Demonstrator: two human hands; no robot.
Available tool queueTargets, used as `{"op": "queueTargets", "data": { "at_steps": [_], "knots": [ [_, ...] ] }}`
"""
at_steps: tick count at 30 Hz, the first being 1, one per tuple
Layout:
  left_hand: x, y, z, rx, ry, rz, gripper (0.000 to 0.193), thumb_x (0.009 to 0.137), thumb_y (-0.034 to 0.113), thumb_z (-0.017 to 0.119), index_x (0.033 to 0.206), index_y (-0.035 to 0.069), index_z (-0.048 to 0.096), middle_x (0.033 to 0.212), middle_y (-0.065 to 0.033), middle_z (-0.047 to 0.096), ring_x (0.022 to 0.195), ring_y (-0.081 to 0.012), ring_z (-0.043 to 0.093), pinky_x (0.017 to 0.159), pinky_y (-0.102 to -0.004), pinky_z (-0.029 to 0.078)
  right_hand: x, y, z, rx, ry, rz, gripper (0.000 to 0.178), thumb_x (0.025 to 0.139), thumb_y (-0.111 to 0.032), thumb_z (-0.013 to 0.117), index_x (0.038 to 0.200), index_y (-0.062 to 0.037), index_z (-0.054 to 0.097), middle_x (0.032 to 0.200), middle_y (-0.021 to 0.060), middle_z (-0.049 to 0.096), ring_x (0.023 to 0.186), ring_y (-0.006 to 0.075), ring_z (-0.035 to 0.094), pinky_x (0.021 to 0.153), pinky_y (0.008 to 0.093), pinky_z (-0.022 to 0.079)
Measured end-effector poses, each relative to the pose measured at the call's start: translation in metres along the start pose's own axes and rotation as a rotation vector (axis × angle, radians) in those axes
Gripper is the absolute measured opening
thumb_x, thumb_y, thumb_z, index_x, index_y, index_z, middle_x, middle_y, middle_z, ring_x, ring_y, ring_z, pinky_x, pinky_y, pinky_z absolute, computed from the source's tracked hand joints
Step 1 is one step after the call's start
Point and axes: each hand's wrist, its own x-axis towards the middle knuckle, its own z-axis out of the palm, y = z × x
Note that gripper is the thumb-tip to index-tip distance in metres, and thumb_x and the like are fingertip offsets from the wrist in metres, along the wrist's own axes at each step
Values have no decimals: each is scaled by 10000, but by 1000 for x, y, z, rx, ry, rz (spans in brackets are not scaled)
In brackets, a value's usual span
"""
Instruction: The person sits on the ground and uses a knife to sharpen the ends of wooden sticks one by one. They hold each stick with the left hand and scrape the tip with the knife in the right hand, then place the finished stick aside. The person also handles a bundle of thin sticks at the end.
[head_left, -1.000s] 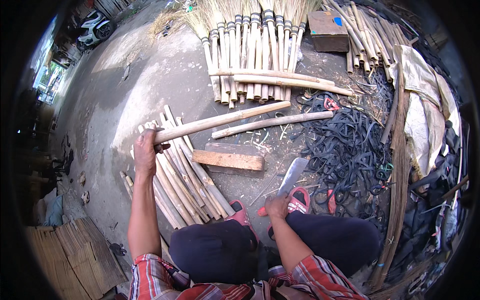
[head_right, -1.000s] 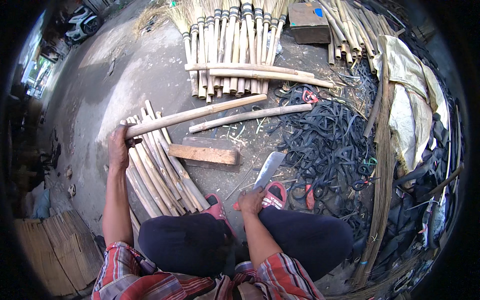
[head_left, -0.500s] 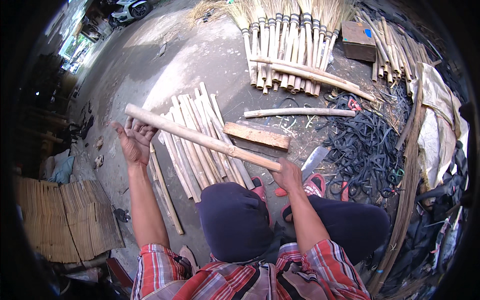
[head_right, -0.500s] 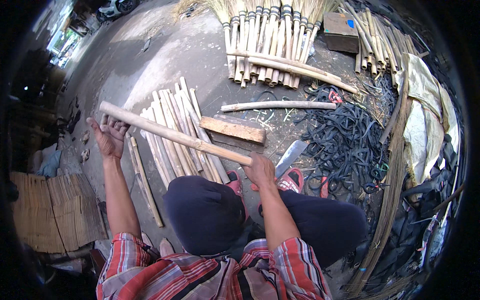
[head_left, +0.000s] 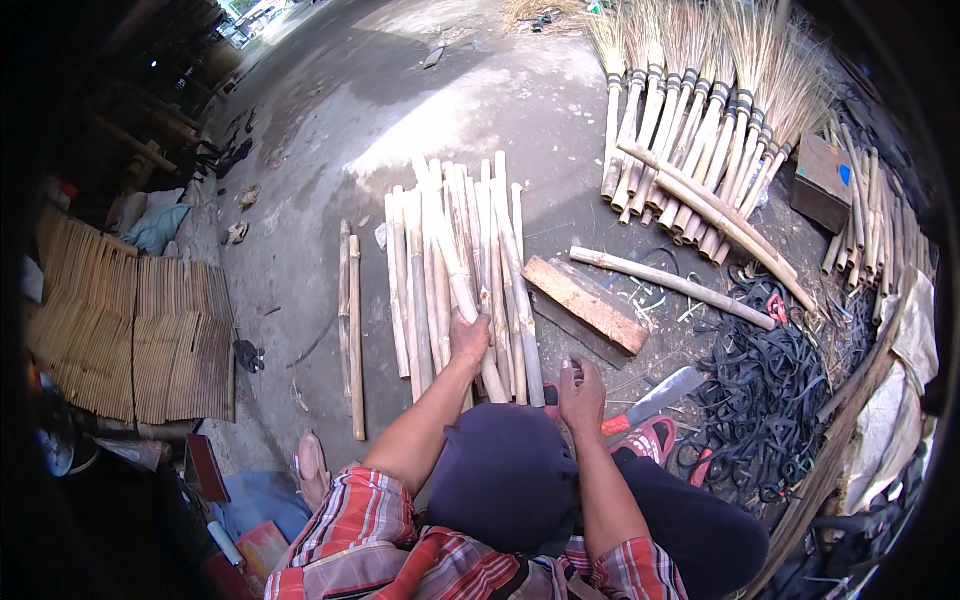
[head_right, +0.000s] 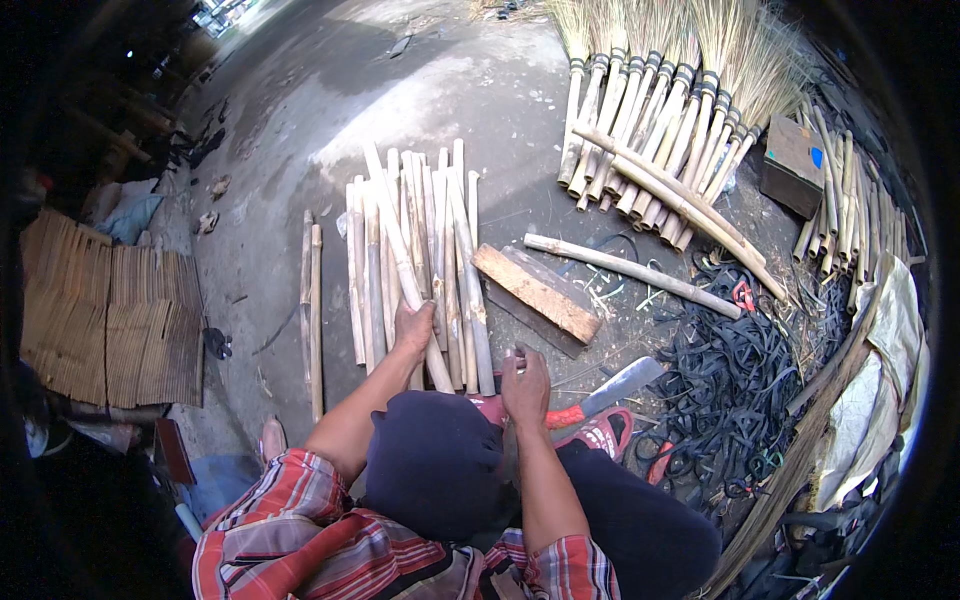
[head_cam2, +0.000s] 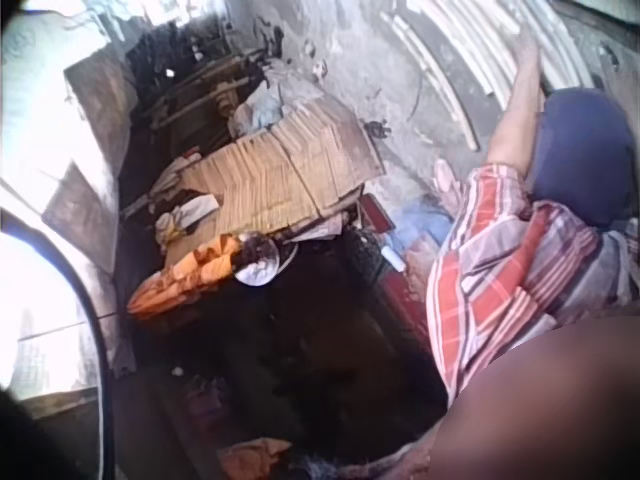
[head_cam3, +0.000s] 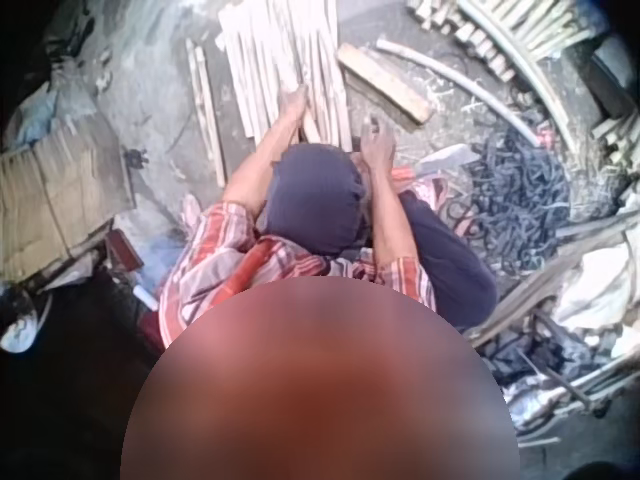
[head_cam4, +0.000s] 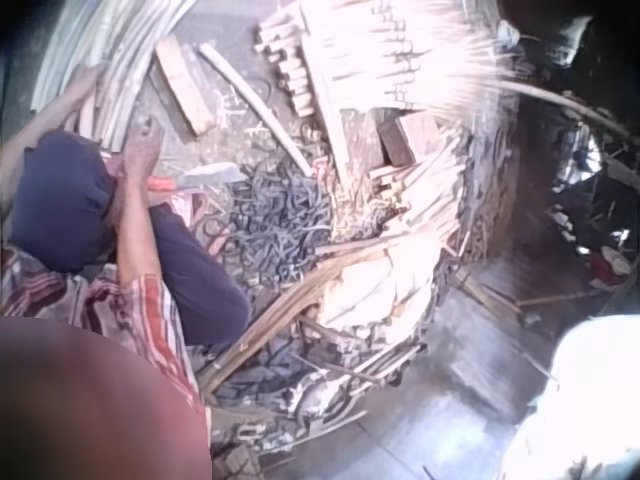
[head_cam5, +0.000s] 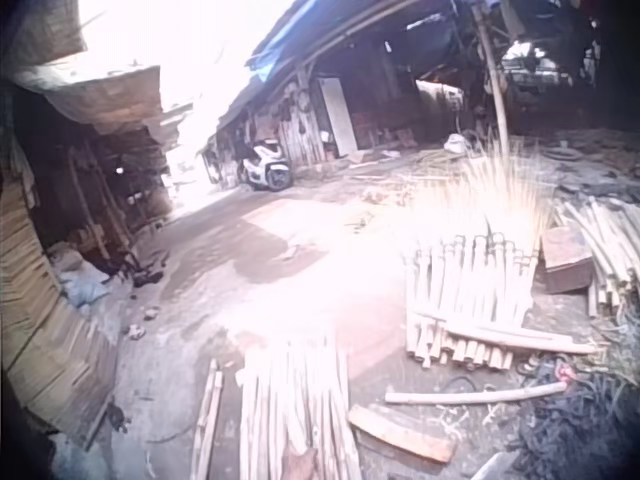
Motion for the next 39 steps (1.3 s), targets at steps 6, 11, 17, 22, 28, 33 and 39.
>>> {"op": "queueTargets", "data": {
  "at_steps": [6, 11, 17, 22, 28, 33, 39],
  "knots": [
    [91, -31, -89, 600, 242, 133, 388, 869, 184, 702, 1211, 10, 649, 1056, -210, 741, 1010, -354, 716, 912, -431, 538, 75, 66, -67, 75, 506, 258, 282, 993, -234, 602, 1107, 23, 631, 998, 186, 643, 878, 312, 646, 818, 423, 507],
    [121, -58, -113, 691, 190, -10, 565, 902, 163, 640, 1451, 55, 557, 1198, -237, 711, 1083, -317, 705, 954, -397, 527, 157, 102, -103, -336, 372, 292, 391, 950, -230, 641, 1252, 4, 559, 1216, 238, 592, 1138, 391, 588, 971, 492, 469],
    [115, -78, -121, 603, 140, 124, 580, 923, 162, 658, 1455, -25, 522, 1322, -283, 633, 1151, -328, 658, 987, -388, 505, 235, 131, -119, -818, 187, -3, 568, 935, -165, 606, 1483, -126, 462, 1502, 103, 465, 1422, 308, 403, 1147, 548, 349],
    [88, -53, -114, 973, 265, 64, 545, 935, 195, 675, 1416, -30, 552, 1379, -283, 545, 1280, -378, 531, 1115, -444, 395, 263, 148, -122, -1099, -49, 75, 542, 957, -150, 559, 1490, -201, 475, 1396, 80, 520, 1357, 280, 455, 1174, 557, 296],
    [52, 8, -62, 673, 198, 403, 353, 990, 232, 625, 1276, 27, 649, 1263, -184, 600, 1161, -305, 595, 1050, -402, 440, 239, 118, -147, -867, -33, -151, 419, 837, -155, 715, 1241, -154, 603, 1197, 132, 585, 1202, 314, 549, 1098, 515, 363],
    [37, 90, 21, 144, -228, 139, 727, 1006, 521, 602, 1477, -8, 436, 1396, -173, 528, 1191, -265, 602, 957, -408, 530, 198, 37, -160, -563, 124, -410, 512, 807, -115, 752, 1293, -130, 592, 1130, 147, 598, 1112, 340, 563, 959, 486, 403],
    [-16, 224, 86, -909, -323, 161, 487, 986, 546, 616, 1147, 95, 524, 1034, -107, 617, 976, -266, 620, 1021, -528, 481, 119, -43, -137, -391, 183, -615, 599, 818, -158, 786, 1372, -117, 563, 1179, 151, 598, 1126, 358, 568, 1035, 485, 381]
  ]
}}
